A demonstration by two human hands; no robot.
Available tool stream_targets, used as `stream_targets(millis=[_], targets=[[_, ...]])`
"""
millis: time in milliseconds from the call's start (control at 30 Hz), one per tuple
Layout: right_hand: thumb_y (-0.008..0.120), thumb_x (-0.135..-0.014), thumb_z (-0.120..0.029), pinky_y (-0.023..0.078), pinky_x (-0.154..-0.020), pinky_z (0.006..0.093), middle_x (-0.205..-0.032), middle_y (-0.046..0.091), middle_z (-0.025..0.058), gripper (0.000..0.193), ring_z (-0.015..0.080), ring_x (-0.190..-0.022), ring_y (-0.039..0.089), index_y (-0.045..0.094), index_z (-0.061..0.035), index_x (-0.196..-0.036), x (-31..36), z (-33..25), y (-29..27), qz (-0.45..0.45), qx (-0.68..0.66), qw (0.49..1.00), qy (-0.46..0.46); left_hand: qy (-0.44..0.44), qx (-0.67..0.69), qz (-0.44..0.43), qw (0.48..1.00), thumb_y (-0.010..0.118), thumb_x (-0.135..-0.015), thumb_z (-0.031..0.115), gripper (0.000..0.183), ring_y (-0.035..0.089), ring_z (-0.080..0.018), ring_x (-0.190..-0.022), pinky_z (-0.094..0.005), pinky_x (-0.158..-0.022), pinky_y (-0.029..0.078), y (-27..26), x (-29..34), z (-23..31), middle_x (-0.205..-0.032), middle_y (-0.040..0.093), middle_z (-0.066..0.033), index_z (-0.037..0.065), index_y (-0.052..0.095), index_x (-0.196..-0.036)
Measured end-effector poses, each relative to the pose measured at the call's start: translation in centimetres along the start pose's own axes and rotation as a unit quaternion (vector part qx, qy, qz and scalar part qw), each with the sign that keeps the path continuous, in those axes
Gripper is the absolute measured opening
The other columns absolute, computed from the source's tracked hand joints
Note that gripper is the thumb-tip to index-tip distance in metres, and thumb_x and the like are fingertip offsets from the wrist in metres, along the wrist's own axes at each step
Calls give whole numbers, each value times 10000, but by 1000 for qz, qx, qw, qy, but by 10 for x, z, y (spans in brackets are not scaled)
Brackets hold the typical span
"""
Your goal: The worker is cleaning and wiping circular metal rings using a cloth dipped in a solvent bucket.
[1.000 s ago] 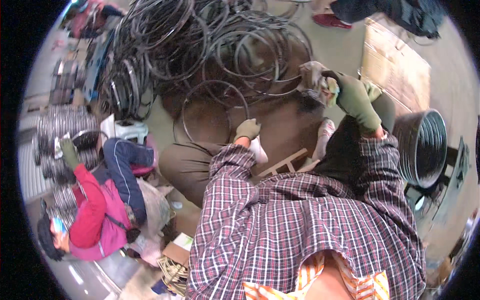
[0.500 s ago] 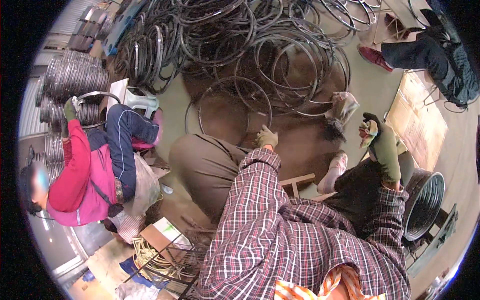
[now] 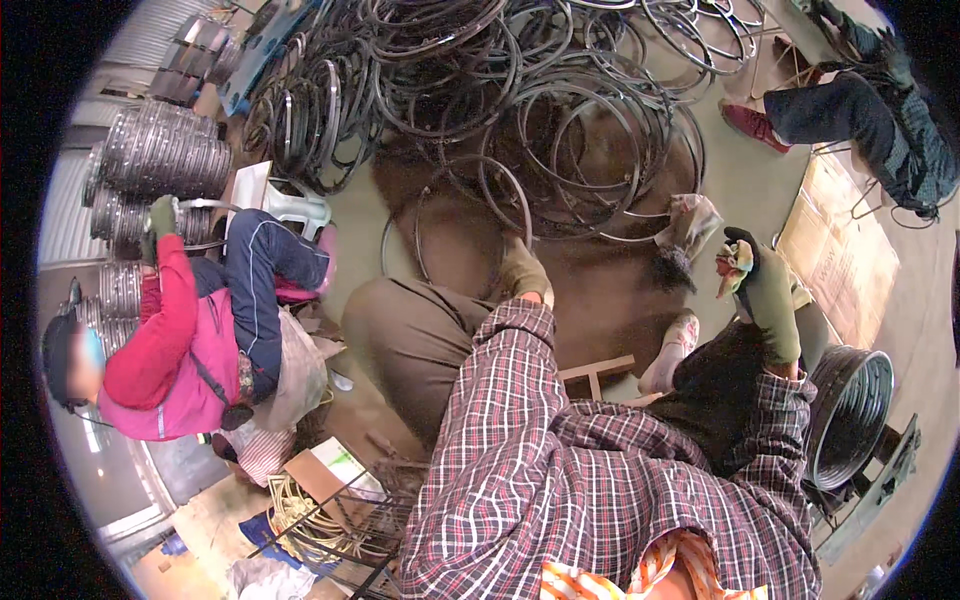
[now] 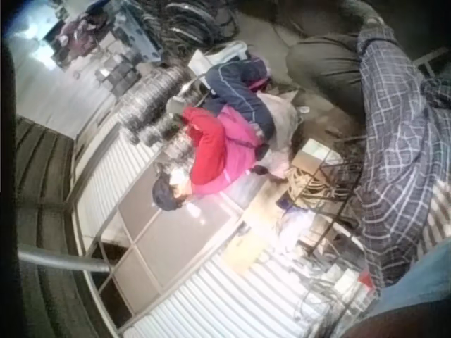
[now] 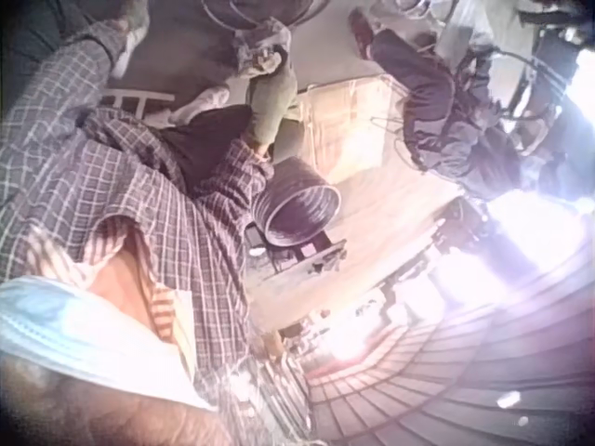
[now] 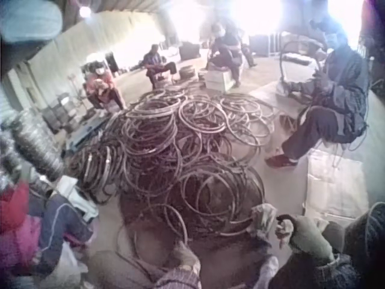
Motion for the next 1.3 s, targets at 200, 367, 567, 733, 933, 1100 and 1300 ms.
stream_targets(millis=[200,367,567,733,933,1100,1300], targets=[[587,-813,-11,507,-711,335,-929,696,139,426,198,-803,659,591,-72,-1234,-9,-21,1,-5,119,992,-38,85,130,272,950,548,-945,195,249,662,-382,-873,-477,-687,522,-133,-52,8,-982,649,-218,59,559,-1152],[636,-796,-80,507,-776,344,-950,699,162,385,288,-849,676,621,-70,-1180,-20,14,7,-43,124,991,26,69,145,364,917,565,-933,384,359,661,-392,-740,-480,-611,479,-278,-63,34,-746,662,-190,39,654,-888],[637,-783,-145,505,-757,432,-901,681,213,235,380,-878,660,653,-62,-1002,-29,16,2,14,184,982,-52,96,383,171,903,524,-944,434,432,606,-199,-535,-390,-487,454,-353,-89,17,-637,651,-72,61,727,-868],[639,-798,-99,501,-786,379,-975,690,183,379,320,-907,670,626,-73,-1175,-17,8,-9,71,146,981,-108,181,572,-36,799,610,-916,460,377,464,-105,-411,-257,-358,353,-339,-38,68,-547,528,14,98,715,-904],[594,-918,-129,529,-741,316,-987,665,87,256,188,-859,657,596,-25,-1153,-33,94,-53,94,-439,892,-49,314,593,-93,735,643,-901,482,465,464,-76,-451,-213,-394,321,-346,-5,131,-586,520,11,21,698,-921],[545,-974,-188,527,-735,283,-990,624,48,255,135,-842,625,556,-35,-1177,-22,25,-119,215,-347,900,-152,332,527,-157,766,592,-919,522,506,444,-44,-456,-205,-389,305,-351,52,186,-594,519,38,25,686,-896],[579,-901,-157,530,-816,359,-1115,632,134,372,248,-982,646,527,-2,-1235,-11,-122,-117,203,-388,870,-226,369,459,-180,788,515,-979,483,457,453,-25,-529,-194,-466,330,-317,84,244,-640,534,60,61,671,-898]])
Point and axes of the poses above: each hand's wrist, its own x-axis away from the middle knuckle, its own y-axis out of the palm, z = x × y, the point moved 10 cm from there along -x, towards the middle knuckle
